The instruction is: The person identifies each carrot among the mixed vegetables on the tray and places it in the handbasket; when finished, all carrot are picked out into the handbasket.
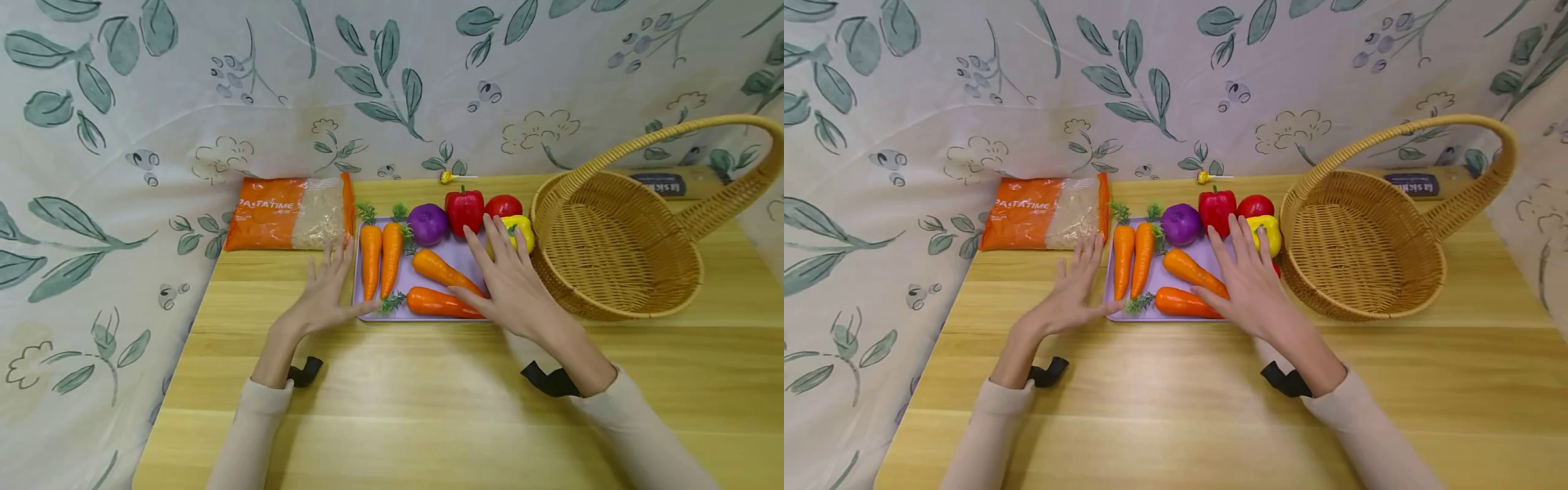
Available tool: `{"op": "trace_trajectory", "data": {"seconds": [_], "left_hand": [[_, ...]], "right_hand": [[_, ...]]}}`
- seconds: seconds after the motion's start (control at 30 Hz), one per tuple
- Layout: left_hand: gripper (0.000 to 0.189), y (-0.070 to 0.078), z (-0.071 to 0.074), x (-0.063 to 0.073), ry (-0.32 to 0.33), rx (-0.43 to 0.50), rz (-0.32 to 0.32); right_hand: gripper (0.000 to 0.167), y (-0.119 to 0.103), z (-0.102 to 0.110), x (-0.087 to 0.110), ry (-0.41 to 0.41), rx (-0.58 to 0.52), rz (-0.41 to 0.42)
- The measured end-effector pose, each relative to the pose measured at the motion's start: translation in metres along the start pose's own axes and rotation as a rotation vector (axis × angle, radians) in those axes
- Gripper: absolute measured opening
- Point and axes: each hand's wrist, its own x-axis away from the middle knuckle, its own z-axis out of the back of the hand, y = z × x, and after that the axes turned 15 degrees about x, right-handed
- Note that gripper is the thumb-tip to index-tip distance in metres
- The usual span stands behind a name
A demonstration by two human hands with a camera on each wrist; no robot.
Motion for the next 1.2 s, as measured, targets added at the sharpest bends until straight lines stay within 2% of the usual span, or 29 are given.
{"op": "trace_trajectory", "data": {"seconds": [0.17, 0.27, 0.43, 0.63, 0.87, 1.2], "left_hand": [[0.127, -0.001, -0.002, 0.004, -0.11, 0.118, -0.005], [0.128, -0.003, -0.004, 0.005, -0.148, 0.158, 0.01], [0.13, -0.006, -0.005, 0.005, -0.163, 0.167, 0.039], [0.136, -0.011, -0.004, 0.001, -0.171, 0.177, 0.066], [0.133, -0.014, -0.001, -0.005, -0.168, 0.152, 0.056], [0.133, -0.021, -0.003, -0.01, -0.18, 0.185, 0.047]], "right_hand": [[0.095, 0.0, 0.002, 0.007, 0.021, -0.016, 0.037], [0.094, 0.0, 0.001, 0.01, 0.005, -0.039, 0.043], [0.094, -0.001, -0.002, 0.013, -0.017, -0.073, 0.058], [0.092, -0.002, -0.004, 0.015, 0.007, -0.078, 0.071], [0.086, -0.005, -0.005, 0.018, 0.079, -0.085, 0.088], [0.079, -0.017, -0.005, 0.019, 0.167, -0.169, 0.156]]}}
